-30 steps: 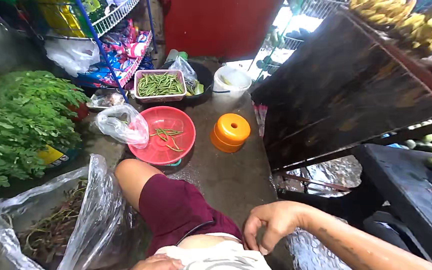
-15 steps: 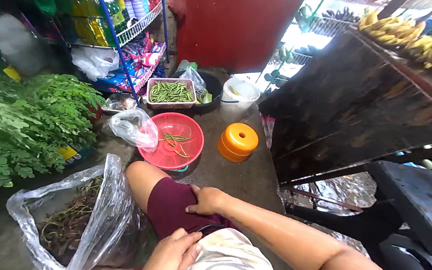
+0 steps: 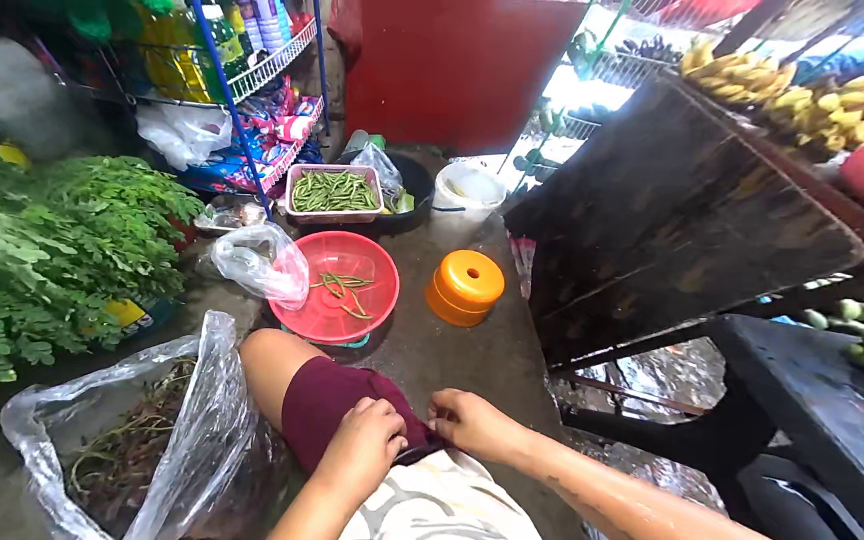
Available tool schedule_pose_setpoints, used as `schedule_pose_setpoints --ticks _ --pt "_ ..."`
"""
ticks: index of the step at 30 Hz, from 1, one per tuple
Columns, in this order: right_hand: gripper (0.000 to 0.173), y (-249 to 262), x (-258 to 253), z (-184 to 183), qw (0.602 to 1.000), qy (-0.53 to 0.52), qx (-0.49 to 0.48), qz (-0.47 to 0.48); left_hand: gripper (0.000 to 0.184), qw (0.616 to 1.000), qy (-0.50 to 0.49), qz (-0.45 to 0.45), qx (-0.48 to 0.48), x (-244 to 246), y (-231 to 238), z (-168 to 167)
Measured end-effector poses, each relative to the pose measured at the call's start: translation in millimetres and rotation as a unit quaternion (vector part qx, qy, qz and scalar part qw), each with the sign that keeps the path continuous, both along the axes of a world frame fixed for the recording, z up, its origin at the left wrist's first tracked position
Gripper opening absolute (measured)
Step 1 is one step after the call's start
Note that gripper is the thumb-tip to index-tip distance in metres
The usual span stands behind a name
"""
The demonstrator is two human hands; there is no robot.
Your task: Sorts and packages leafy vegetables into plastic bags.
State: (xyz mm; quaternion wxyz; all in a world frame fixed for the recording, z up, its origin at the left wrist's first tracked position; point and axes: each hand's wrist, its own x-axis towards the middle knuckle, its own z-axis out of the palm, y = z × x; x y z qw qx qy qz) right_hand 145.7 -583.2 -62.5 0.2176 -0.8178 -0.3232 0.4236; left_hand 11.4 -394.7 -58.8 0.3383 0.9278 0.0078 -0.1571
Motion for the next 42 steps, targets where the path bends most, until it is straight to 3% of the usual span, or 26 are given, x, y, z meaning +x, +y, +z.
schedule_pose_setpoints --ticks 3,10,14,19,22,26,29,34,36,40,42 --pt "0.027 -11 2 -4 1.000 0.009 -0.007 0.002 0.025 1.000 0.007 0.001 0.019 4 0 0" --pt "0.025 -13 1 -3 0.998 0.026 -0.034 0.050 0.027 0.991 0.003 0.096 0.090 10 18 -17" --pt "0.030 -1 8 -15 0.999 0.030 -0.025 -0.017 0.030 0.984 0.060 0.145 0.088 8 7 -12" --pt "0.050 48 22 -31 0.997 0.055 -0.003 -0.059 0.036 0.970 0.136 0.158 0.121 14 -5 0" --pt "0.065 81 26 -28 0.996 0.072 -0.046 -0.026 0.035 0.969 0.153 0.181 0.067 17 1 2" --pt "0.073 102 29 -18 0.995 0.058 -0.072 0.038 0.030 0.960 0.094 0.240 -0.111 8 22 -25" --pt "0.069 100 34 -19 0.994 0.060 -0.073 0.062 0.026 0.962 0.033 0.230 -0.146 0 25 -42" --pt "0.048 81 35 -17 0.995 0.063 -0.051 0.065 0.025 0.978 -0.071 0.132 -0.145 -12 30 -48" --pt "0.044 77 34 -16 0.995 0.057 -0.045 0.062 0.026 0.985 -0.081 0.114 -0.102 -12 30 -46" --pt "0.051 78 35 -20 0.997 0.057 -0.052 0.025 0.020 0.988 -0.122 0.083 0.035 -3 28 -43" --pt "0.063 84 36 -24 0.996 0.062 -0.067 0.012 0.021 0.988 -0.120 0.091 0.043 2 25 -41"
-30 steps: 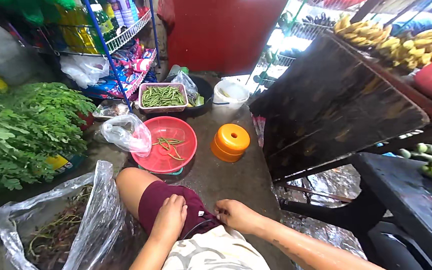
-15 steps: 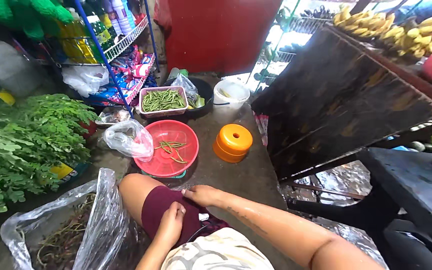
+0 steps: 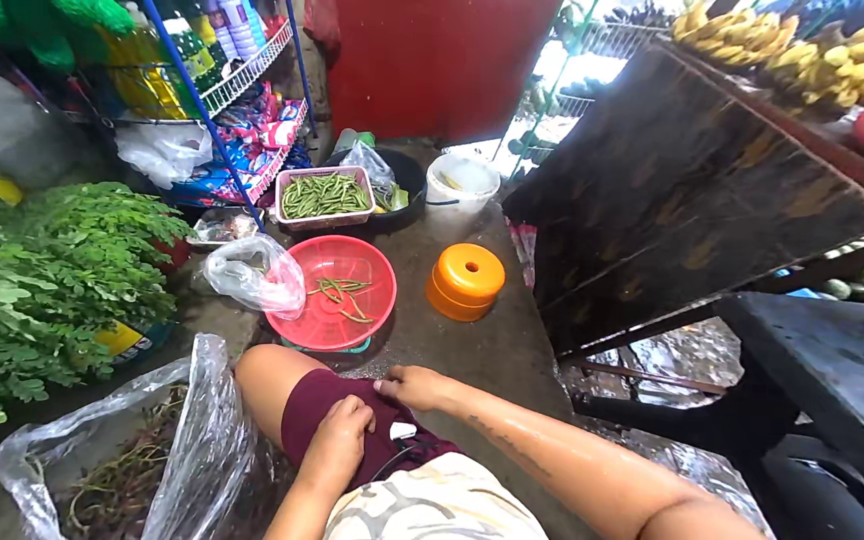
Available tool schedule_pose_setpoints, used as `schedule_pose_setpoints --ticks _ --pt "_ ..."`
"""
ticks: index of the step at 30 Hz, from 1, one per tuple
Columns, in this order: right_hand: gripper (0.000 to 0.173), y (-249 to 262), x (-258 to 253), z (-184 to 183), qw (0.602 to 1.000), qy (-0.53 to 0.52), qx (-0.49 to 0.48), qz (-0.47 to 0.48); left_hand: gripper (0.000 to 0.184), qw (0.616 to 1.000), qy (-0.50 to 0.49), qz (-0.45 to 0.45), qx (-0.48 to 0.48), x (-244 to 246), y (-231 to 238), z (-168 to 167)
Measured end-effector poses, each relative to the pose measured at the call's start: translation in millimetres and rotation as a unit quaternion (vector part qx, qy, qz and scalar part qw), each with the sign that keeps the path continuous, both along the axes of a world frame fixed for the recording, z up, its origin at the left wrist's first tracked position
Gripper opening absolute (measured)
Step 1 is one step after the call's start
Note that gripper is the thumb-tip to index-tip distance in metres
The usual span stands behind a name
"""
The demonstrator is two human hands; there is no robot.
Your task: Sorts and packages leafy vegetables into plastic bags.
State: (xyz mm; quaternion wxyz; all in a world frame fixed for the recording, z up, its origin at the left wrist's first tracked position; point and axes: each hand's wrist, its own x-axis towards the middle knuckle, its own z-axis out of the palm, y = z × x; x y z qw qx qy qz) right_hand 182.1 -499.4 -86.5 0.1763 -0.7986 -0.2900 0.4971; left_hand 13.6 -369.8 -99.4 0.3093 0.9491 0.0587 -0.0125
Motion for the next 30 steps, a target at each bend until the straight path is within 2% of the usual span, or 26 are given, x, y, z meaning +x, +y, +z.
schedule_pose_setpoints --ticks 2,4,10,16,18,21,22,24,26,27,30 --pt "0.078 8 -1 -4 1.000 0.015 -0.015 0.007 0.025 0.998 0.052 0.000 -0.044 2 2 10" --pt "0.083 17 -4 -9 0.999 0.026 -0.019 0.034 0.029 0.990 0.100 0.003 -0.102 -2 11 20" --pt "0.091 29 -8 -20 0.993 0.036 -0.005 0.109 0.026 0.973 0.038 0.110 -0.201 -56 32 13" --pt "0.096 0 0 -33 0.989 0.028 0.054 0.134 0.023 0.945 0.051 0.174 -0.272 -105 21 13" --pt "0.094 -3 1 -35 0.989 0.025 0.061 0.134 0.024 0.938 0.063 0.182 -0.289 -120 20 12" --pt "0.086 0 1 -23 0.989 -0.020 0.063 0.136 0.025 0.937 0.118 0.141 -0.298 -134 23 14" --pt "0.078 2 0 -16 0.986 -0.046 0.092 0.133 0.025 0.936 0.135 0.133 -0.297 -137 23 15" --pt "0.051 8 -6 2 0.971 -0.064 0.182 0.139 0.023 0.933 0.140 0.155 -0.294 -138 21 16" --pt "0.030 14 -14 20 0.954 -0.015 0.241 0.181 0.020 0.926 0.105 0.213 -0.293 -135 17 19" --pt "0.026 17 -18 26 0.943 0.019 0.254 0.214 0.019 0.921 0.074 0.247 -0.292 -134 16 23" --pt "0.035 29 -33 39 0.912 0.079 0.252 0.315 0.016 0.896 -0.075 0.329 -0.288 -137 16 39"
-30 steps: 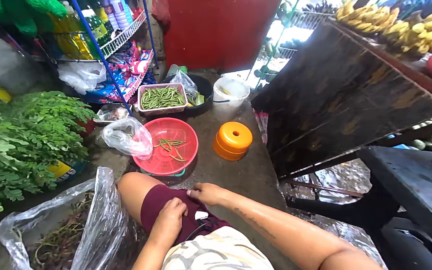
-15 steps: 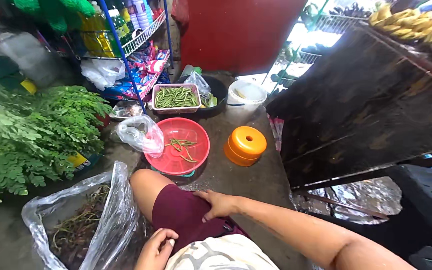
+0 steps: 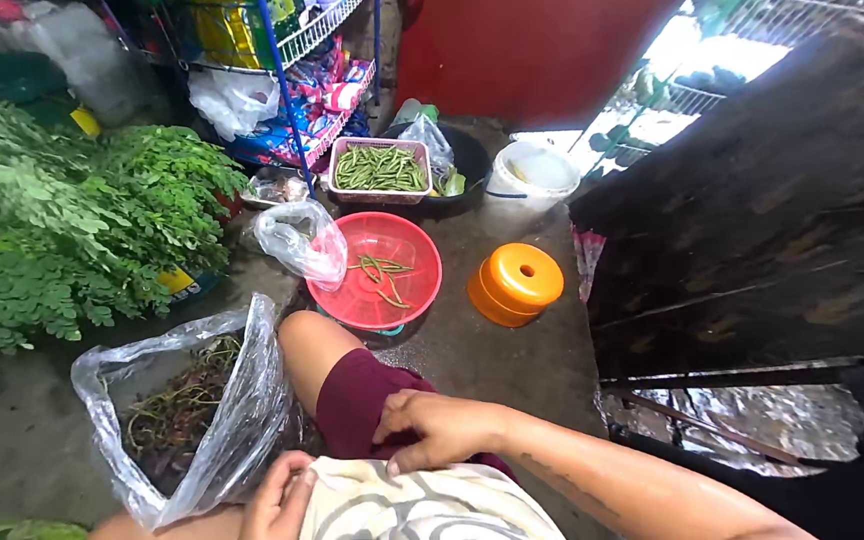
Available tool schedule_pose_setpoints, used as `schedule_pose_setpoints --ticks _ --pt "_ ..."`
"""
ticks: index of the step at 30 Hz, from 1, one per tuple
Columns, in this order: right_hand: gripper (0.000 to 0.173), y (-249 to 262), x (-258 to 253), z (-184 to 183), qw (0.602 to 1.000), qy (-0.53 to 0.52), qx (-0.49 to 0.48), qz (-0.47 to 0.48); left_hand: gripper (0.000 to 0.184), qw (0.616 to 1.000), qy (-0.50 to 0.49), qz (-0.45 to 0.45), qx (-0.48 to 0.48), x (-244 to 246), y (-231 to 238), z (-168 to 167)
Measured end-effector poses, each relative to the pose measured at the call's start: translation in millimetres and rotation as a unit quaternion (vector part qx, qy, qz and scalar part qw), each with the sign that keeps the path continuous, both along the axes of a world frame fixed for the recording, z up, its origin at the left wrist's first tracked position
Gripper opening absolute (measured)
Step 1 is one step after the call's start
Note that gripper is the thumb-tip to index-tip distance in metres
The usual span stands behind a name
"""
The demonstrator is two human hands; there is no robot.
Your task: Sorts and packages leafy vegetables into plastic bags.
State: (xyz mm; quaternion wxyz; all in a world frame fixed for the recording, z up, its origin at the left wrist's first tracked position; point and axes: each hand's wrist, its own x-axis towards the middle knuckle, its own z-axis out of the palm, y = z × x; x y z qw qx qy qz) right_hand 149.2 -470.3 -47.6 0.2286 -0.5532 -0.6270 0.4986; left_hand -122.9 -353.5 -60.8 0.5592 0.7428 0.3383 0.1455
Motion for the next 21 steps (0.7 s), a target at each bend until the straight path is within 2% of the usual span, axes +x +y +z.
schedule_pose_setpoints --ticks 1,3,6,8,10,12,14,16,17,19,21 --pt "0.037 4 -5 2 1.000 0.007 0.006 0.027 0.015 0.998 -0.055 0.024 0.009 -3 1 4" --pt "0.030 10 -13 7 0.996 0.067 0.028 0.053 0.021 0.989 -0.142 0.042 0.012 -8 2 12" --pt "0.021 5 -3 21 0.980 0.198 -0.018 0.009 0.021 0.985 -0.173 0.025 0.011 -8 -2 22" --pt "0.020 -8 24 22 0.972 0.201 -0.121 0.006 0.014 0.993 -0.118 -0.002 0.018 -1 -10 26" --pt "0.023 -23 57 12 0.963 0.118 -0.243 0.008 0.019 0.998 -0.024 -0.055 0.019 13 -16 18" --pt "0.022 -33 87 -9 0.938 0.030 -0.346 -0.011 0.026 0.991 0.063 -0.122 0.002 24 -12 0" --pt "0.013 -32 104 -29 0.924 0.011 -0.380 -0.049 0.031 0.972 0.134 -0.191 -0.020 27 -2 -10" --pt "0.011 -15 106 -32 0.933 0.035 -0.342 -0.106 0.030 0.970 0.157 -0.186 -0.006 24 8 -4" --pt "0.014 -3 104 -33 0.947 0.033 -0.292 -0.129 0.028 0.979 0.148 -0.136 0.019 18 12 1" --pt "0.025 32 95 -34 0.974 -0.016 -0.140 -0.177 0.025 0.988 0.110 0.040 0.103 1 27 13" --pt "0.030 76 73 -25 0.974 -0.077 0.040 -0.208 0.030 0.944 0.111 0.240 0.200 -21 50 21"
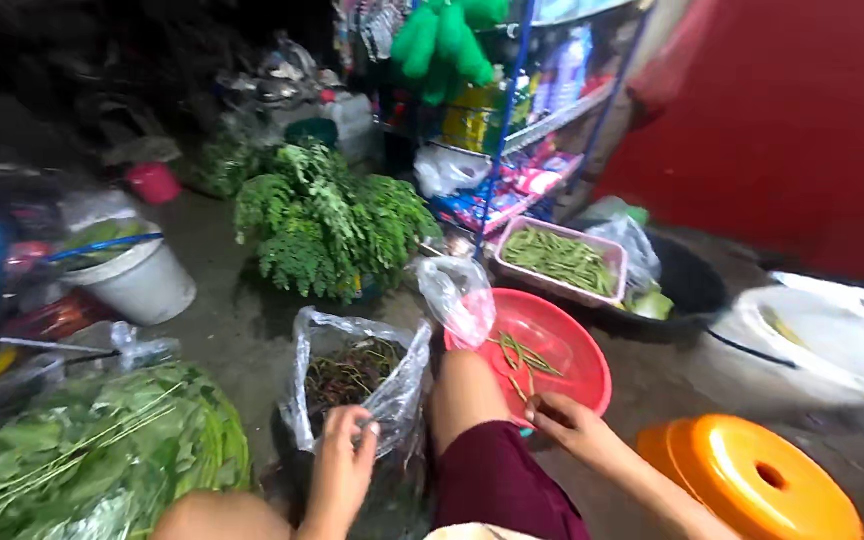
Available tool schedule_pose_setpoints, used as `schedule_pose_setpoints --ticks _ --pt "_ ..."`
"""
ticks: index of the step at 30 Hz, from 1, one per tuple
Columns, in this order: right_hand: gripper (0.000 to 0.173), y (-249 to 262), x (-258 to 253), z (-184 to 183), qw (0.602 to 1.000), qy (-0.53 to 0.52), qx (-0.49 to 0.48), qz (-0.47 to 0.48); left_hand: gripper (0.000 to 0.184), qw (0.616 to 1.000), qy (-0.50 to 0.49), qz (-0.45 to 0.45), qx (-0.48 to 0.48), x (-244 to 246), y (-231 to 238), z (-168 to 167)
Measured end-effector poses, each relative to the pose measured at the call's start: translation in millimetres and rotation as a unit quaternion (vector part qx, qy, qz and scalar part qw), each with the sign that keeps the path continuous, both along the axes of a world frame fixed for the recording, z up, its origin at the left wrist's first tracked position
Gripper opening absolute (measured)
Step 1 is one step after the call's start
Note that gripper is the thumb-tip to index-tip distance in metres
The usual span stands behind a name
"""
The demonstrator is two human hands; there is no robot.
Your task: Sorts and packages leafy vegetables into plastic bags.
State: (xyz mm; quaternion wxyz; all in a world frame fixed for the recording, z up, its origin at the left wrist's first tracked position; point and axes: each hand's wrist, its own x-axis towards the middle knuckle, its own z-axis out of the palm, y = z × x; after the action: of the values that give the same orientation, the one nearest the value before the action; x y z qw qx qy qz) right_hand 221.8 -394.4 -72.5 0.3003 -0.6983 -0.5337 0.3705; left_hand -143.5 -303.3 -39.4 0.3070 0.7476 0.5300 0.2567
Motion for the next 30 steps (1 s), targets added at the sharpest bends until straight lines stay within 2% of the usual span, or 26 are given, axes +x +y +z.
schedule_pose_setpoints --ticks 2,4,5,6,8,9,11,13,14,15,17,19,21,24,28,30 --pt "0.031 46 -36 12 0.985 -0.071 0.154 0.018 0.051 0.983 0.028 0.167 0.066 -22 26 -3" --pt "0.042 89 -74 22 0.956 -0.129 0.252 0.074 0.072 0.964 0.066 0.258 0.001 -48 46 -18" --pt "0.051 109 -91 25 0.945 -0.167 0.264 0.099 0.071 0.960 0.069 0.268 -0.050 -60 53 -29" --pt "0.060 128 -105 27 0.941 -0.201 0.248 0.113 0.059 0.958 0.042 0.267 -0.094 -71 57 -43" --pt "0.075 171 -112 25 0.950 -0.243 0.172 0.097 0.036 0.939 -0.128 0.281 -0.151 -84 56 -69" --pt "0.082 190 -109 22 0.963 -0.239 0.101 0.077 0.035 0.903 -0.246 0.305 -0.176 -85 53 -75" --pt "0.088 226 -97 6 0.980 -0.181 -0.062 0.048 0.033 0.781 -0.460 0.369 -0.208 -81 49 -72" --pt "0.064 241 -91 -20 0.979 -0.072 -0.185 0.034 0.023 0.661 -0.591 0.403 -0.227 -80 51 -65" --pt "0.051 239 -95 -27 0.975 -0.016 -0.217 0.030 0.019 0.625 -0.620 0.411 -0.238 -81 51 -64" --pt "0.041 234 -100 -31 0.976 0.028 -0.217 0.023 0.019 0.608 -0.630 0.414 -0.250 -80 49 -64" --pt "0.030 220 -111 -36 0.988 0.057 -0.145 -0.002 0.026 0.605 -0.629 0.408 -0.267 -74 41 -61" --pt "0.023 202 -117 -40 0.994 0.086 -0.056 -0.028 0.028 0.627 -0.620 0.376 -0.283 -63 31 -48" --pt "0.018 191 -120 -33 0.983 0.169 0.021 -0.065 0.025 0.649 -0.610 0.345 -0.296 -53 27 -29" --pt "0.015 193 -132 16 0.959 0.255 0.076 -0.092 0.021 0.660 -0.613 0.308 -0.306 -41 31 2" --pt "0.021 200 -148 88 0.943 0.284 0.159 -0.071 0.026 0.625 -0.684 0.258 -0.275 -40 52 58" --pt "0.022 209 -152 129 0.928 0.304 0.210 -0.047 0.030 0.625 -0.707 0.230 -0.240 -41 69 95"
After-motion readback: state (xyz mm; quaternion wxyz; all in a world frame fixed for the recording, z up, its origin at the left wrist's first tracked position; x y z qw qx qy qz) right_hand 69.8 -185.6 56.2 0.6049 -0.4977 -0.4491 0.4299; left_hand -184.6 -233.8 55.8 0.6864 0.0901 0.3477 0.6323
